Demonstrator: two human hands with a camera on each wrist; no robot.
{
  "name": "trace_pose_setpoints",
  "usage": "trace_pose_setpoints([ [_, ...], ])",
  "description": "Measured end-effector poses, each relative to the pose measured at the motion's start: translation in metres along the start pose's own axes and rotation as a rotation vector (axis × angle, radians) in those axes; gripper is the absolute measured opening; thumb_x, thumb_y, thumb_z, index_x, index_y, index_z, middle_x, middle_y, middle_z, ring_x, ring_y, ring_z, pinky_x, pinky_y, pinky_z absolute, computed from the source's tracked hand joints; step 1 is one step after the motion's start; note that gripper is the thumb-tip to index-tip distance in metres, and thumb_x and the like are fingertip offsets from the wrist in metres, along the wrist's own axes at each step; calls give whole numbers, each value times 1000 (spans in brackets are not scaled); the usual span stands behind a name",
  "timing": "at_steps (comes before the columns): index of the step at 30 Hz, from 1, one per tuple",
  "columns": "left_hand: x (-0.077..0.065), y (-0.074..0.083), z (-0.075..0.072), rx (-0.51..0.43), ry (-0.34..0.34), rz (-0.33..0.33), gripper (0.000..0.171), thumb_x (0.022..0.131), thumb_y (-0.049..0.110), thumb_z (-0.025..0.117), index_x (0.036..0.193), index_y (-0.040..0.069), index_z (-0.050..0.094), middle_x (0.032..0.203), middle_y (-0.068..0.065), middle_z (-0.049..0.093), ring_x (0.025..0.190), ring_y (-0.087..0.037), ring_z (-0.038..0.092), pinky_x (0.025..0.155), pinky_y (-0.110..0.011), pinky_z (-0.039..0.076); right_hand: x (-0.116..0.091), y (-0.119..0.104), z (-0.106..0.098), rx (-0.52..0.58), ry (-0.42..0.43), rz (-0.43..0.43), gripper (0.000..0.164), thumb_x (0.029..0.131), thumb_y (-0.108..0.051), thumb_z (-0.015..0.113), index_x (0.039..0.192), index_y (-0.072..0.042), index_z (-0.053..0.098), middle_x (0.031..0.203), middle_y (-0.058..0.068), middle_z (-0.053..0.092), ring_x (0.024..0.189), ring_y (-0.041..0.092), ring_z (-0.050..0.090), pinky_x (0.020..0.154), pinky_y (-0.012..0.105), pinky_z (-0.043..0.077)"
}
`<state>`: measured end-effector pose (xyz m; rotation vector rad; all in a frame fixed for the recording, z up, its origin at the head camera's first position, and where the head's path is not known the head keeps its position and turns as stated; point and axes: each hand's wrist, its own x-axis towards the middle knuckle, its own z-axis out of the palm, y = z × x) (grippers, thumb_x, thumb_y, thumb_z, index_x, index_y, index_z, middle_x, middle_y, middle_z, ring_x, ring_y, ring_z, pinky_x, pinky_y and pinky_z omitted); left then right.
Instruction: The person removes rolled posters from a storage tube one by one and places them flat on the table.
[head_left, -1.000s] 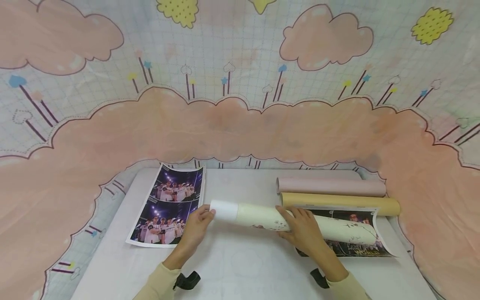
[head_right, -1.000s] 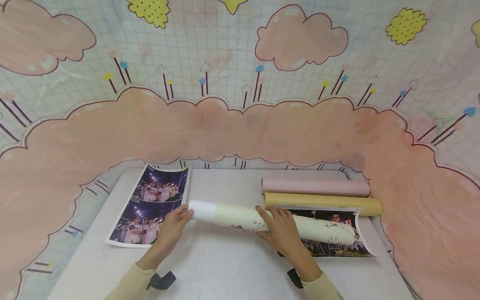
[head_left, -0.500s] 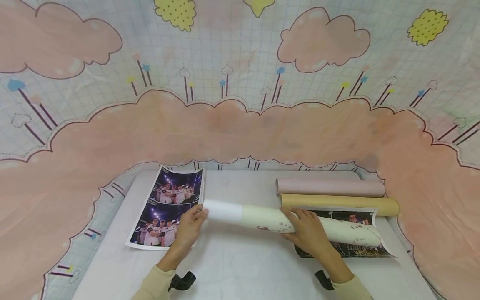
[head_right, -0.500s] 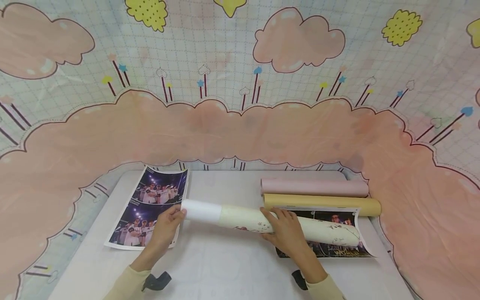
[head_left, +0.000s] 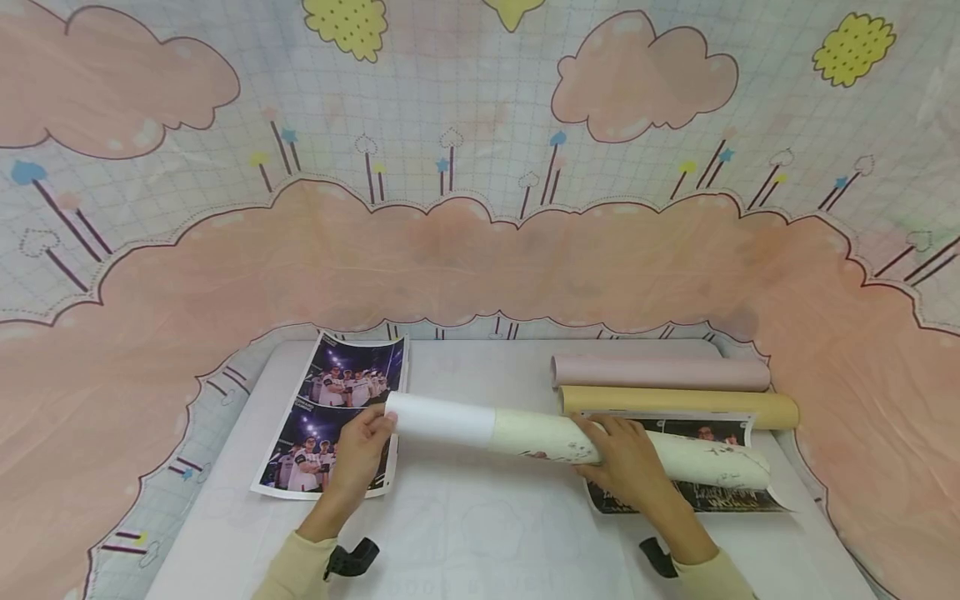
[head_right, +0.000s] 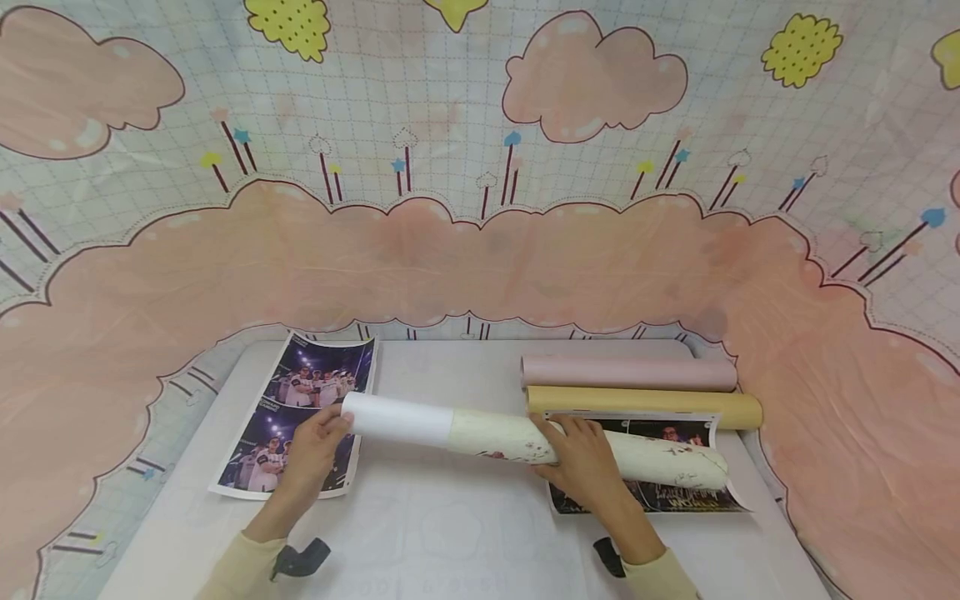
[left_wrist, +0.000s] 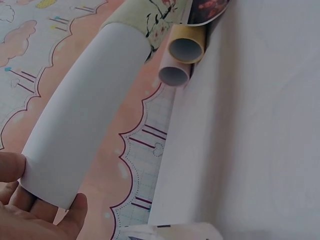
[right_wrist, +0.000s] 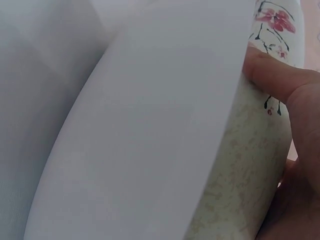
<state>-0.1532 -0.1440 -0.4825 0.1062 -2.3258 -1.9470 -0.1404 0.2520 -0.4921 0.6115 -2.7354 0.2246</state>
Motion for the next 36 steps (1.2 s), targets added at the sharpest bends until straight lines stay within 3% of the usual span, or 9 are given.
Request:
trace_pose_setpoints([
  [6, 1, -1, -11, 20, 6, -45, 33, 102, 17, 54, 127, -3, 59, 122, -21, 67, 100, 10, 59, 97, -11, 42, -1, 4, -2, -6, 23, -16, 85, 64, -42, 90, 138, -19, 56, 120, 14, 65, 107, 39, 64, 90, 57, 48],
  [7, 1, -1, -12, 17, 6, -44, 34, 102, 18, 53, 128, -4, 58, 123, -22, 66, 92, 9, 59, 90, -11, 45, -1, 5, -3, -2, 27, -18, 85, 64, -41, 90, 138, -19, 56, 120, 14, 65, 107, 39, 64, 90, 57, 48],
  [11, 1, 1, -18, 2, 26, -40, 36, 102, 17, 53, 129, -5, 56, 124, -23, 65, 88, 10, 58, 74, -7, 45, -1, 7, -3, 10, 20, -14, 85, 63, -41, 91, 138, -19, 55, 121, 14, 65, 108, 39, 63, 92, 58, 47],
  [13, 1, 2, -20, -5, 41, -37, 34, 102, 16, 54, 128, -5, 57, 122, -22, 66, 86, 7, 57, 70, -7, 43, -1, 8, -3, 12, 9, -6, 85, 64, -41, 90, 139, -20, 55, 121, 14, 65, 109, 39, 63, 94, 59, 46],
  [14, 1, 2, -22, -2, 47, -41, 33, 101, 15, 54, 128, -5, 57, 122, -21, 67, 92, 8, 57, 76, -6, 43, -1, 9, -3, 10, 6, -3, 86, 64, -41, 90, 139, -20, 55, 121, 14, 65, 109, 39, 63, 94, 59, 46],
  [15, 1, 2, -23, 2, 52, -46, 33, 102, 16, 54, 127, -4, 58, 120, -20, 68, 84, 6, 56, 68, -8, 42, -1, 9, -3, 8, 4, -2, 86, 64, -41, 90, 139, -20, 55, 121, 14, 65, 109, 39, 63, 95, 59, 46],
  [21, 2, 3, -33, -9, 29, -79, 41, 103, 21, 50, 135, -4, 50, 133, -24, 60, 92, 12, 55, 84, -8, 43, -2, 12, -4, 9, 29, -15, 86, 63, -40, 91, 138, -18, 56, 119, 15, 66, 107, 40, 63, 94, 59, 46],
  [23, 2, 3, -35, -5, 27, -84, 43, 104, 22, 49, 138, -4, 48, 137, -23, 57, 104, 14, 54, 95, -7, 39, -2, 13, -4, 13, 31, -13, 86, 63, -40, 91, 138, -19, 55, 120, 15, 66, 108, 40, 63, 94, 60, 46],
  [36, 3, -2, -46, -8, 98, -66, 39, 103, 20, 50, 134, -5, 51, 134, -26, 57, 100, 16, 56, 89, -3, 40, -3, 20, -5, 1, 18, 10, 86, 67, -41, 88, 142, -22, 52, 122, 13, 65, 111, 38, 62, 98, 60, 43],
])
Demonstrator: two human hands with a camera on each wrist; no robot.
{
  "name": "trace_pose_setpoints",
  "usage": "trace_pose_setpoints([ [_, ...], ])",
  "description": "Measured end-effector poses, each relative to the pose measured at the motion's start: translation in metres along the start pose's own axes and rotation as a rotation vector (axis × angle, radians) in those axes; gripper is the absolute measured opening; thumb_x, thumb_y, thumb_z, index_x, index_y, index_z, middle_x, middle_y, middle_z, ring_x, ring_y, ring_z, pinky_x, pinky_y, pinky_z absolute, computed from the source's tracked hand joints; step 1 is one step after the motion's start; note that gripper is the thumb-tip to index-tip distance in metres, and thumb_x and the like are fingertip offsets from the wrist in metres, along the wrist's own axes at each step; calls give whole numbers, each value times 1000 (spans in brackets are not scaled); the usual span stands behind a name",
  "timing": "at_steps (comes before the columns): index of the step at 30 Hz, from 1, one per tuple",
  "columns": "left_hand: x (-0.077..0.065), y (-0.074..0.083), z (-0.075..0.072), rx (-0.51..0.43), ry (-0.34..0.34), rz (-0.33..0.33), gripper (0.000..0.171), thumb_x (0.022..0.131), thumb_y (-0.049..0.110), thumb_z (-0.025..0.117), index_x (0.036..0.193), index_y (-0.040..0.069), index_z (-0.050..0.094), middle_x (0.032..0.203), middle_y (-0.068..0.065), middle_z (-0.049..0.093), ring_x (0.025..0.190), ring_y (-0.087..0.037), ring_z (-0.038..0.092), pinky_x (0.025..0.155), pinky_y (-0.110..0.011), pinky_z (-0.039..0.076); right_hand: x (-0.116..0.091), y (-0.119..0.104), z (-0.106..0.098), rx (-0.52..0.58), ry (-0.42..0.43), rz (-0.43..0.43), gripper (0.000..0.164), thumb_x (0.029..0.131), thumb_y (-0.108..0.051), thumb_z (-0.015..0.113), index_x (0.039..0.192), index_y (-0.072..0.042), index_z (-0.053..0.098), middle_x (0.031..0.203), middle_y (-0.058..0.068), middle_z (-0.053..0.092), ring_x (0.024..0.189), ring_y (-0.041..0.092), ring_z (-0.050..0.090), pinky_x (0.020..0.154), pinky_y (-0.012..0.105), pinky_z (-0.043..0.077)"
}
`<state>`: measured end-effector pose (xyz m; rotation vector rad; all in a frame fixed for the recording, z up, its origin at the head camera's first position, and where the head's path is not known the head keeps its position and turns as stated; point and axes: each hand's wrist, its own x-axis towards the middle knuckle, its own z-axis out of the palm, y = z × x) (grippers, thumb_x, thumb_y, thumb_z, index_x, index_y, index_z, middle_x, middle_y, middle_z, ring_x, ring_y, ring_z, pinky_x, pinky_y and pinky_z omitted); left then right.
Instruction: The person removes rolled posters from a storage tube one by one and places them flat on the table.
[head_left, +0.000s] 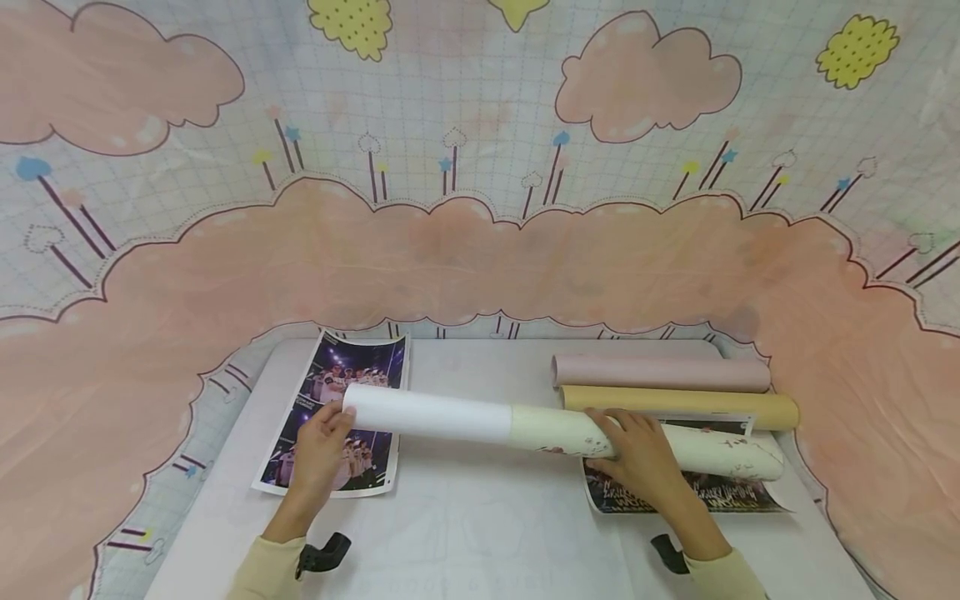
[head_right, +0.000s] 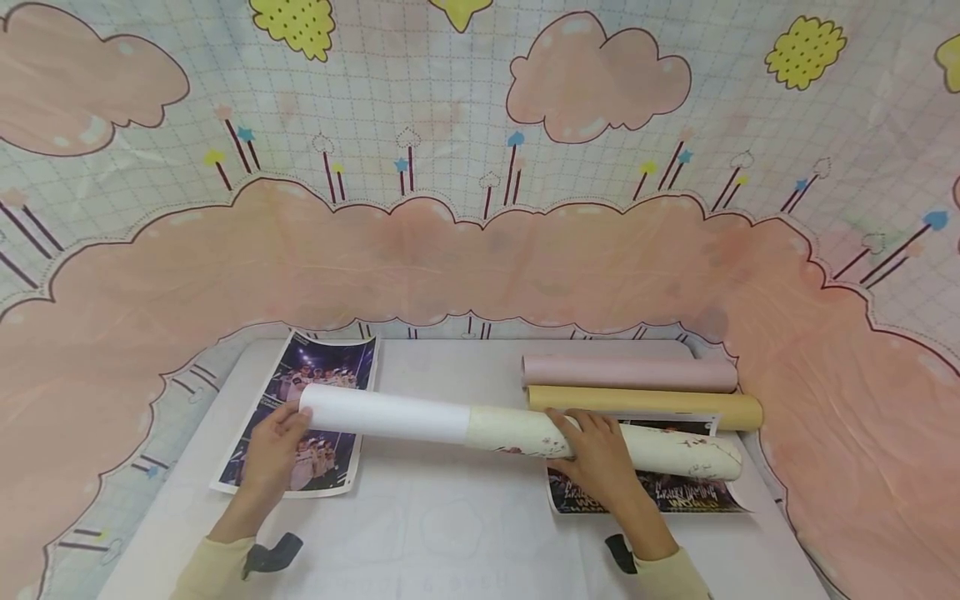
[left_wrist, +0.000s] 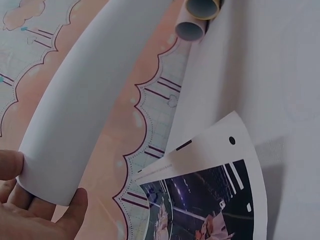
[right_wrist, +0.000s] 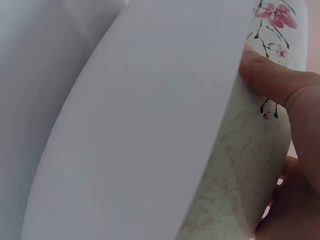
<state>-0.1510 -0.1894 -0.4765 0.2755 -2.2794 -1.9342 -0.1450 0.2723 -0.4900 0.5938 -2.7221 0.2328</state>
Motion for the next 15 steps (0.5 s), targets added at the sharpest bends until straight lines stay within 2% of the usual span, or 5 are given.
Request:
trace_pose_setpoints([
  [5, 0, -1, -5, 9, 31, -1, 40, 103, 20, 50, 135, -4, 52, 135, -26, 55, 98, 16, 56, 86, -3, 42, -1, 3, -1, 7, -13, 26, 84, 68, -42, 88, 142, -21, 52, 124, 13, 64, 112, 39, 61, 99, 61, 41],
  [11, -2, -2, -17, 11, 18, -26, 50, 104, 31, 47, 142, -2, 44, 141, -22, 53, 106, 14, 52, 88, -2, 39, -4, 8, -2, 11, -12, 46, 85, 67, -40, 88, 141, -20, 52, 125, 13, 63, 113, 39, 60, 99, 61, 40],
  [15, 1, -5, -22, -3, 48, -40, 47, 104, 31, 48, 140, 0, 47, 129, -1, 63, 110, 8, 53, 89, -5, 41, -6, 13, -4, 6, -1, 49, 85, 68, -38, 89, 141, -18, 52, 124, 14, 64, 112, 40, 61, 98, 60, 41],
])
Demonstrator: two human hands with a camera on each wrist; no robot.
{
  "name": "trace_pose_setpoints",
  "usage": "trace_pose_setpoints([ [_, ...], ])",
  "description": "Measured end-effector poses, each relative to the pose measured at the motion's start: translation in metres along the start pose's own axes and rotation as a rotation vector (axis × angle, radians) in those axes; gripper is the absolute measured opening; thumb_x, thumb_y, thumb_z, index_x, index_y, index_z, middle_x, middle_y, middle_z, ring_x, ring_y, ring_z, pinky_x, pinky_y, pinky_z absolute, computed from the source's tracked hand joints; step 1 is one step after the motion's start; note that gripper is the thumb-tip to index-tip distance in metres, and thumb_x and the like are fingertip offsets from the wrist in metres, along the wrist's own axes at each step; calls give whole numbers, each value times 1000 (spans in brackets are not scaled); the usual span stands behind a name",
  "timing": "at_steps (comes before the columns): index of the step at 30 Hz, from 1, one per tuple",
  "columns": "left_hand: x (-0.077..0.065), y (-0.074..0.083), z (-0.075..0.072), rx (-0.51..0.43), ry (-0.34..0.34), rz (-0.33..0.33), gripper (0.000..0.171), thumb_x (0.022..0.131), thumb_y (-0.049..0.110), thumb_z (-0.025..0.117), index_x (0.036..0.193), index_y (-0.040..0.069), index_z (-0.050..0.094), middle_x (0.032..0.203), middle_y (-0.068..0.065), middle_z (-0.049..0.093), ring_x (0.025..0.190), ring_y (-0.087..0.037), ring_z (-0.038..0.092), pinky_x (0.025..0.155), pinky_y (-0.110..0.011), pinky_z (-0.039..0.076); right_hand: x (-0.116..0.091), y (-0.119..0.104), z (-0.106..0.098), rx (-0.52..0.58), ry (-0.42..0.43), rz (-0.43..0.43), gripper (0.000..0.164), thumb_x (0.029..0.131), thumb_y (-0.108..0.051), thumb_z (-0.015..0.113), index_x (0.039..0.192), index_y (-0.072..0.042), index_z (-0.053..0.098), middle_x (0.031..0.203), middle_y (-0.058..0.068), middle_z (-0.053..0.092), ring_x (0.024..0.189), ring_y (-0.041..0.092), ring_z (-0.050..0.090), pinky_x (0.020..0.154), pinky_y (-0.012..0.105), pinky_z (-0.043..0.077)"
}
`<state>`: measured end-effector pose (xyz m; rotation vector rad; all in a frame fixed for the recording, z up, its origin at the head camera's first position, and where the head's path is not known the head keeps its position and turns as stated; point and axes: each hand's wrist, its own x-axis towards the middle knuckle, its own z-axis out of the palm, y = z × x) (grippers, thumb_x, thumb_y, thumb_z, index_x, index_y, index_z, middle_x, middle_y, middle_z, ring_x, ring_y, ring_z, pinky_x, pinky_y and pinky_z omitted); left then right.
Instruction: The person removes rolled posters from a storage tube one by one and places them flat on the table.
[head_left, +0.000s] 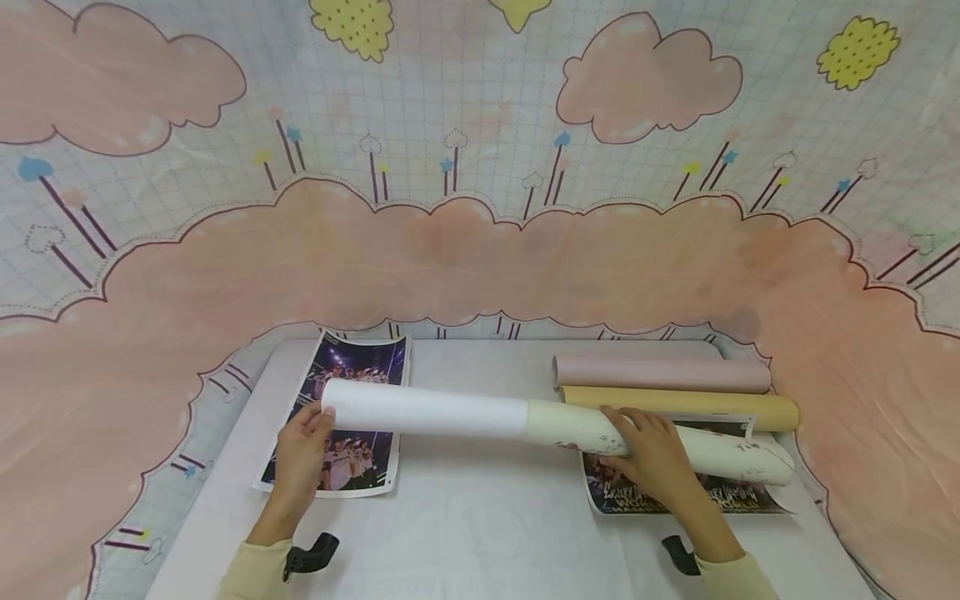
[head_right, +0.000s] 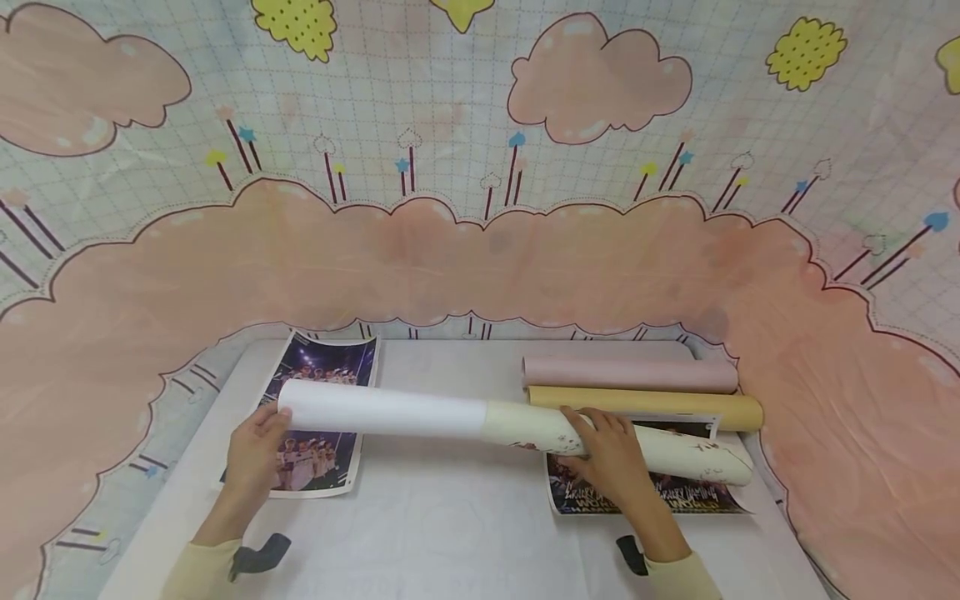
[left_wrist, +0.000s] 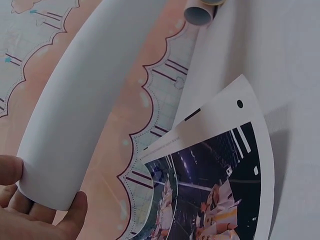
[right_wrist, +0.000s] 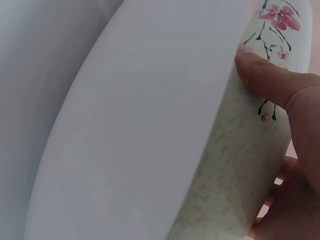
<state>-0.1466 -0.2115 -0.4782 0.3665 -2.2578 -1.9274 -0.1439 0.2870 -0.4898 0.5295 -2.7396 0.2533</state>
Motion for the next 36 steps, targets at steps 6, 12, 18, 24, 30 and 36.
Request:
trace_pose_setpoints([
  [6, 2, -1, -8, -62, 82, -30, 45, 103, 29, 49, 137, 0, 48, 111, 14, 65, 108, 5, 56, 89, -7, 44, -4, 6, -2, -21, 24, 7, 86, 66, -37, 90, 140, -15, 52, 122, 18, 64, 110, 42, 61, 96, 61, 42],
  [12, 1, -1, -12, -112, 172, -36, 36, 103, 23, 51, 130, -1, 53, 90, 26, 66, 91, -1, 56, 76, -14, 44, -6, 12, -8, -16, -18, 27, 85, 69, -39, 87, 142, -16, 50, 124, 18, 63, 113, 44, 59, 99, 62, 40],
  [18, -1, -3, -15, -117, 165, -20, 42, 103, 27, 50, 134, -2, 51, 96, 26, 66, 101, -1, 55, 82, -12, 42, -8, 20, -8, -35, -33, 13, 84, 70, -38, 87, 142, -16, 49, 124, 18, 63, 112, 44, 59, 97, 62, 41],
  [24, -2, -2, -15, -133, 154, -23, 43, 103, 28, 50, 135, 0, 49, 99, 25, 65, 104, -2, 55, 83, -13, 42, -7, 31, -8, -66, -40, 6, 83, 70, -33, 87, 141, -15, 50, 123, 19, 63, 112, 45, 59, 96, 64, 41],
  [30, -4, 2, -13, -127, 155, -24, 41, 103, 27, 50, 134, 0, 50, 98, 25, 65, 102, -3, 55, 82, -11, 44, -7, 41, -7, -77, -64, -4, 80, 70, -29, 88, 140, -13, 51, 123, 20, 63, 113, 45, 58, 97, 65, 40],
  [36, -7, 2, -13, -103, 151, -22, 43, 103, 28, 49, 136, 0, 49, 99, 25, 64, 100, -2, 55, 80, -11, 44, -4, 53, -3, -80, -91, -5, 81, 69, -24, 89, 140, -12, 51, 125, 22, 62, 114, 46, 57, 98, 65, 39],
])
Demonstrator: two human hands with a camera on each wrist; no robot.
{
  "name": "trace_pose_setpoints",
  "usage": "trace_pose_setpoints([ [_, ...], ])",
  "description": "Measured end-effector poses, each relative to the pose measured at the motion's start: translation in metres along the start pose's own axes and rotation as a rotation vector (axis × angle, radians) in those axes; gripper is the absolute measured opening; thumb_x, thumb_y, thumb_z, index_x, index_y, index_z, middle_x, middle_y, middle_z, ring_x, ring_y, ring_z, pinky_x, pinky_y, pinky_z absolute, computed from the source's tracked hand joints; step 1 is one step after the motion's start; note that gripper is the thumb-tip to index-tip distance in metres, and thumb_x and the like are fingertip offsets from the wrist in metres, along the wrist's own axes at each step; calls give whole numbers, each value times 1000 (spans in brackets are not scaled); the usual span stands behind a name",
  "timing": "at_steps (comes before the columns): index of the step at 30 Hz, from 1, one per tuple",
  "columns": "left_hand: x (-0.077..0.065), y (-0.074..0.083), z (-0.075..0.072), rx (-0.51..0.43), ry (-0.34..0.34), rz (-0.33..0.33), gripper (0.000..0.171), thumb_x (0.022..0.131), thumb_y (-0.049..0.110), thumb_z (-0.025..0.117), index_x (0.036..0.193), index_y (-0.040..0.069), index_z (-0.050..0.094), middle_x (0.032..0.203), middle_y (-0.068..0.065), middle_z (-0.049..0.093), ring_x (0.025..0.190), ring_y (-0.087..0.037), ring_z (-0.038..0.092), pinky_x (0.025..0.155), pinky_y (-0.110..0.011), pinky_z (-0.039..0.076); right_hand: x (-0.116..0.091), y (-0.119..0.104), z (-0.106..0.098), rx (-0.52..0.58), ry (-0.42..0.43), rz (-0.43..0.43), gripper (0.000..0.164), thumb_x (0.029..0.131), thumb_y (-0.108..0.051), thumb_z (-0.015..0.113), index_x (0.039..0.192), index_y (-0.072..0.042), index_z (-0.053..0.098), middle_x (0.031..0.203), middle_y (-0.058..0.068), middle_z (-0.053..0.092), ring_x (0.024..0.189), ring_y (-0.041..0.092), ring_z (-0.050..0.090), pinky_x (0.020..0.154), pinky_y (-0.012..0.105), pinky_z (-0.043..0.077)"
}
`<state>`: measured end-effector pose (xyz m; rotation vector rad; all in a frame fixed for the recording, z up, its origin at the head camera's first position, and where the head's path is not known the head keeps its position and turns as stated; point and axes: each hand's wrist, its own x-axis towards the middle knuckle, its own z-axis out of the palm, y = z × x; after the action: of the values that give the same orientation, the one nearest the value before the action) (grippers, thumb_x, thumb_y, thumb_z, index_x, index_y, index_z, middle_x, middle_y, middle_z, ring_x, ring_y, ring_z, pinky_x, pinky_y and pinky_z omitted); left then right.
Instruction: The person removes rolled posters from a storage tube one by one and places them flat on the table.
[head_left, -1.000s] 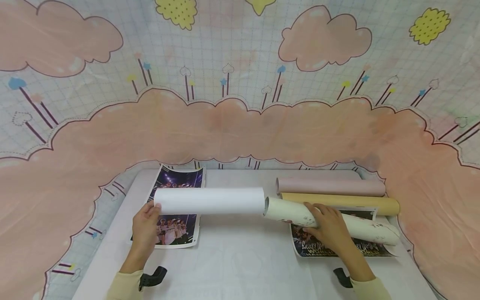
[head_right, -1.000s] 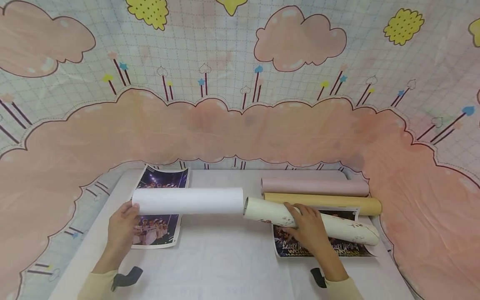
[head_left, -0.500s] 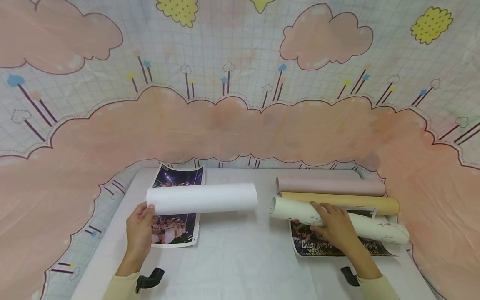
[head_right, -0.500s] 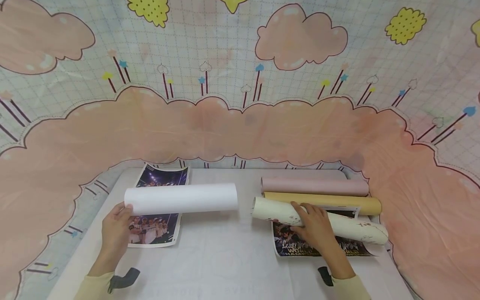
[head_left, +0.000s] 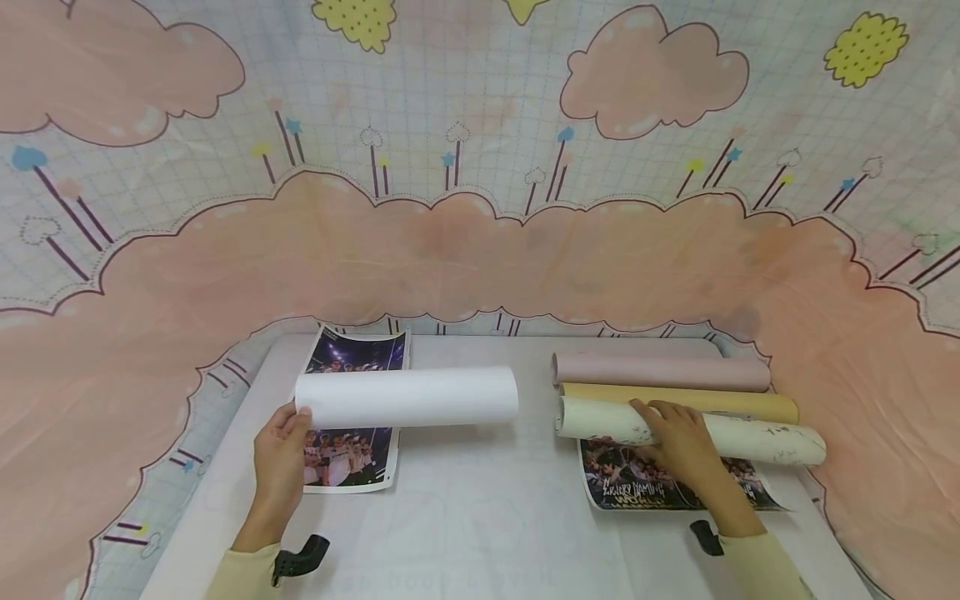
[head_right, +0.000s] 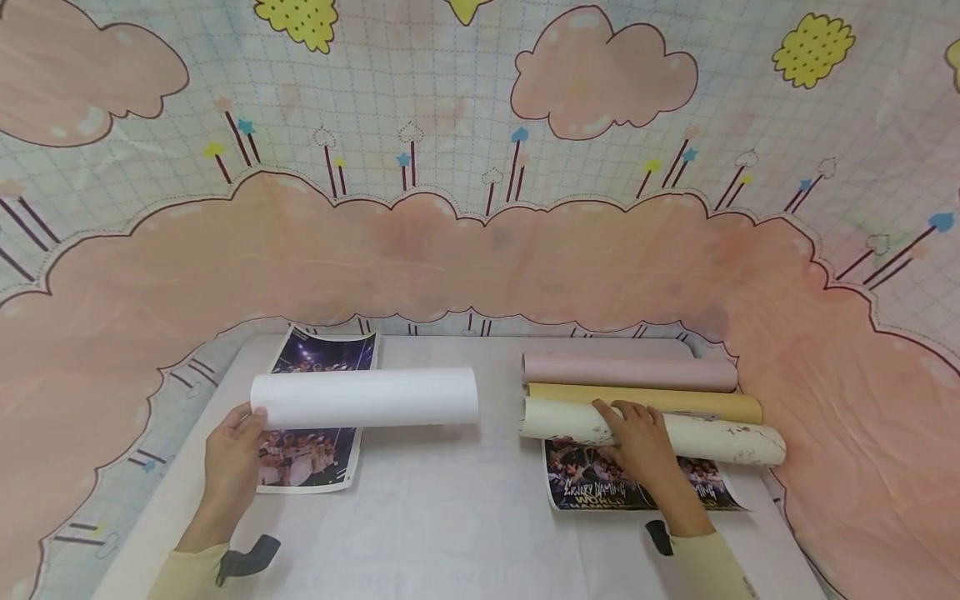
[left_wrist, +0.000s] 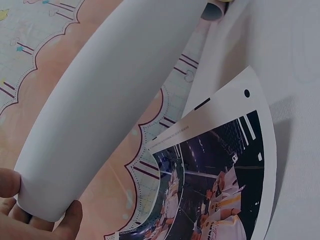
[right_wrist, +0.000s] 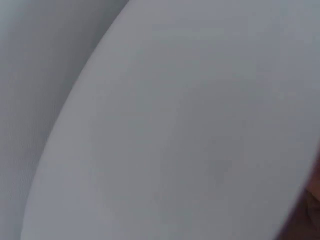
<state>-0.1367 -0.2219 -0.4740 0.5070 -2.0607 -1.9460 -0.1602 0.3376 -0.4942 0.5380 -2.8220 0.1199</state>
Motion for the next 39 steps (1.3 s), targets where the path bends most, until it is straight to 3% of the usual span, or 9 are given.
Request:
trace_pose_setpoints([
  [15, 1, -2, -2, 6, -15, -18, 45, 103, 30, 49, 137, 0, 48, 101, 25, 63, 105, 1, 55, 83, -8, 44, 14, 14, 5, 13, -48, -6, 82, 68, -19, 89, 141, -11, 51, 123, 20, 61, 107, 42, 61, 93, 64, 43],
  [26, 1, -2, 0, -10, 0, -8, 41, 103, 28, 50, 133, -1, 50, 96, 24, 65, 99, 0, 57, 81, -10, 45, 15, 16, 6, 14, -74, 4, 77, 69, -16, 88, 138, -10, 54, 122, 19, 61, 106, 42, 61, 92, 65, 43],
  [39, -1, -2, -1, 6, -27, -30, 48, 103, 33, 49, 138, 1, 46, 110, 18, 63, 109, 1, 55, 87, -5, 44, 24, 18, 18, -15, -52, -10, 74, 66, -12, 89, 133, -12, 59, 119, 19, 62, 106, 43, 61, 91, 65, 44],
])
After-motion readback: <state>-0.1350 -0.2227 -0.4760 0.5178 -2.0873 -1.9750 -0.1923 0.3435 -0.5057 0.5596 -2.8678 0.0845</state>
